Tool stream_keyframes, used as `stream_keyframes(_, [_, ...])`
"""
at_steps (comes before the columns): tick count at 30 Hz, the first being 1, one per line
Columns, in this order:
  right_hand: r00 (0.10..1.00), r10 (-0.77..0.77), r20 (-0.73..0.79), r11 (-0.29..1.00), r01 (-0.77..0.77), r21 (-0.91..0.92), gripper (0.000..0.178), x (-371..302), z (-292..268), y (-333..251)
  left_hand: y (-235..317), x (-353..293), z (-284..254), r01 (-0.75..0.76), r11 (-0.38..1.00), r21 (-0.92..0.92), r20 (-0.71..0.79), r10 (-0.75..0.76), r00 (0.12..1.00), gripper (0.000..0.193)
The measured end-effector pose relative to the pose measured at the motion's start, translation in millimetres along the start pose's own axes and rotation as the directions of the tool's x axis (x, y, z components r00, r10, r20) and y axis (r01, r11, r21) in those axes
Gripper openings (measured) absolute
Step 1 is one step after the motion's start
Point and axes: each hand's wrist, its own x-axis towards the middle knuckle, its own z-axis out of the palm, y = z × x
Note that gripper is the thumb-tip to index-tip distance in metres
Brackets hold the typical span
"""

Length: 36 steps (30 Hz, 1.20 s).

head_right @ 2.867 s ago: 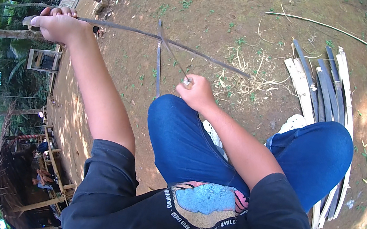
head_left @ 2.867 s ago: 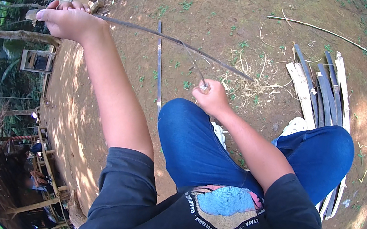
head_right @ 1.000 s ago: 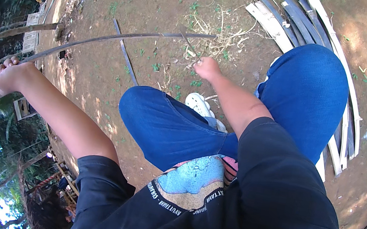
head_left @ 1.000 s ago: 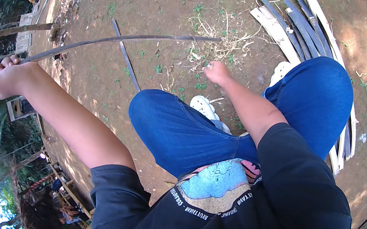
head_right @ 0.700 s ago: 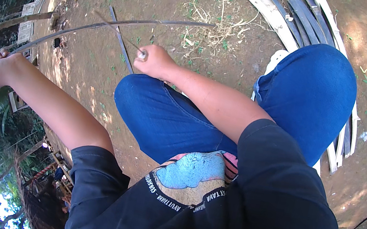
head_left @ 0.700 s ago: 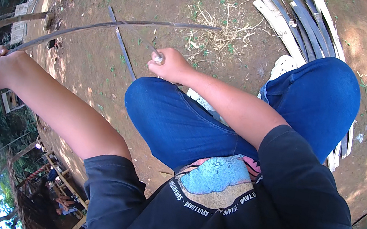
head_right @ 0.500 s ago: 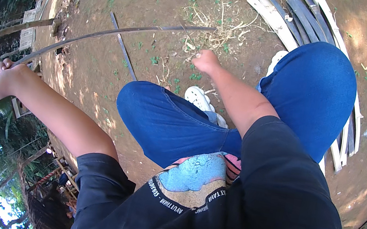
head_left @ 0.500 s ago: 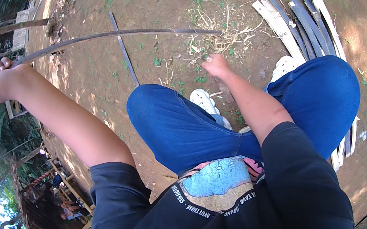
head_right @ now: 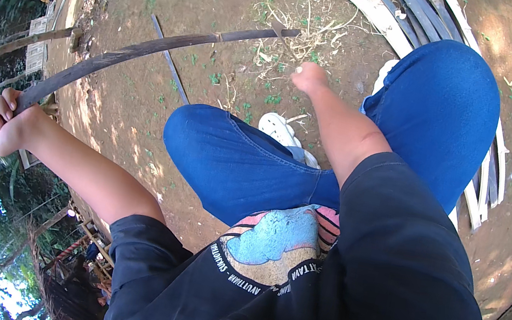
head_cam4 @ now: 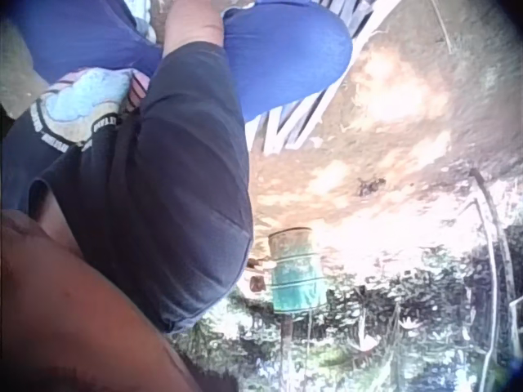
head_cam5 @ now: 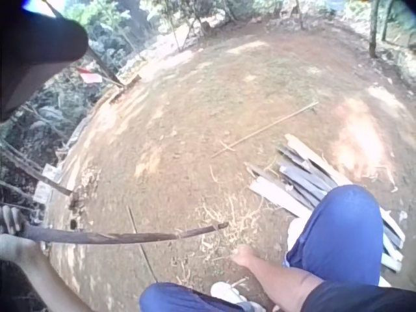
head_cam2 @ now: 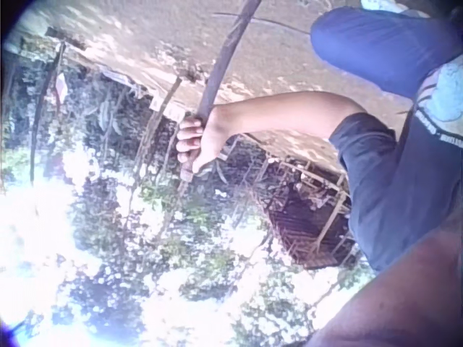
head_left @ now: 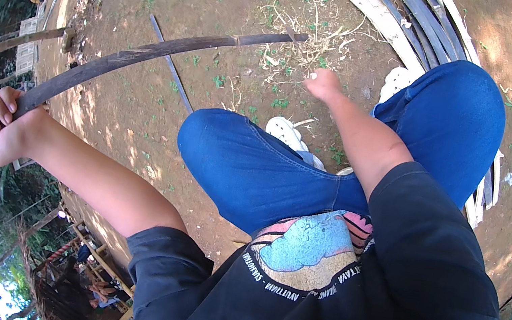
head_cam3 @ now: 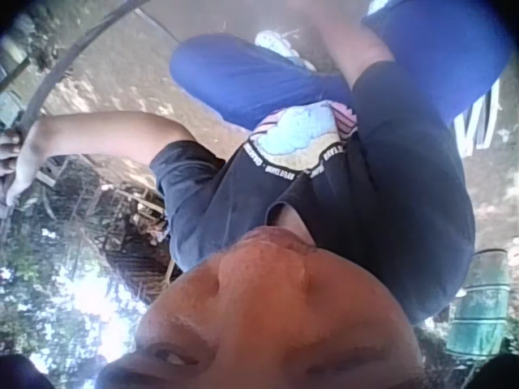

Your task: The person shaves a strip of bamboo using a curved blade, holding the bamboo in one hand and drawing the blade along its length to remove thin shavings.

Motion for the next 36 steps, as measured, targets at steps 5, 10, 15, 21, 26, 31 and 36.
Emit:
stream_keyframes(5, [0.992,0.054,-0.115,0.933,-0.01,0.359,0.041,-6,-25,-20,4,-8,-12,0.158,0.946,-0.284,0.143,-0.121,0.982,0.062])
stream_keyframes(10, [0.955,-0.031,-0.294,0.863,0.174,0.475,0.053,-19,-87,-92,6,-10,-13,0.168,0.95,-0.263,0.174,-0.125,0.977,0.049])
stream_keyframes(15, [0.821,-0.381,-0.424,0.84,0.5,0.212,0.041,-63,-185,-178,9,-16,6,0.249,0.939,-0.236,0.282,-0.179,0.943,0.038])
stream_keyframes(21, [0.824,-0.466,-0.323,0.684,0.567,0.458,0.042,-125,-226,-183,-5,-18,45,0.141,0.973,-0.184,0.263,-0.09,0.961,0.077])
stream_keyframes(26, [0.817,-0.537,-0.209,0.674,0.565,0.476,0.039,-129,-214,-184,-10,-18,69,0.098,0.991,-0.088,0.192,-0.079,0.978,0.069])
stream_keyframes(31, [0.821,-0.549,-0.157,0.681,0.548,0.486,0.038,-131,-212,-182,-16,-21,80,-0.049,0.995,0.092,0.214,0.028,0.976,0.061])
stream_keyframes(36, [0.843,-0.52,-0.136,0.689,0.508,0.516,0.039,-129,-221,-185,-18,2,68,0.023,0.997,0.076,0.321,-0.047,0.946,0.065])
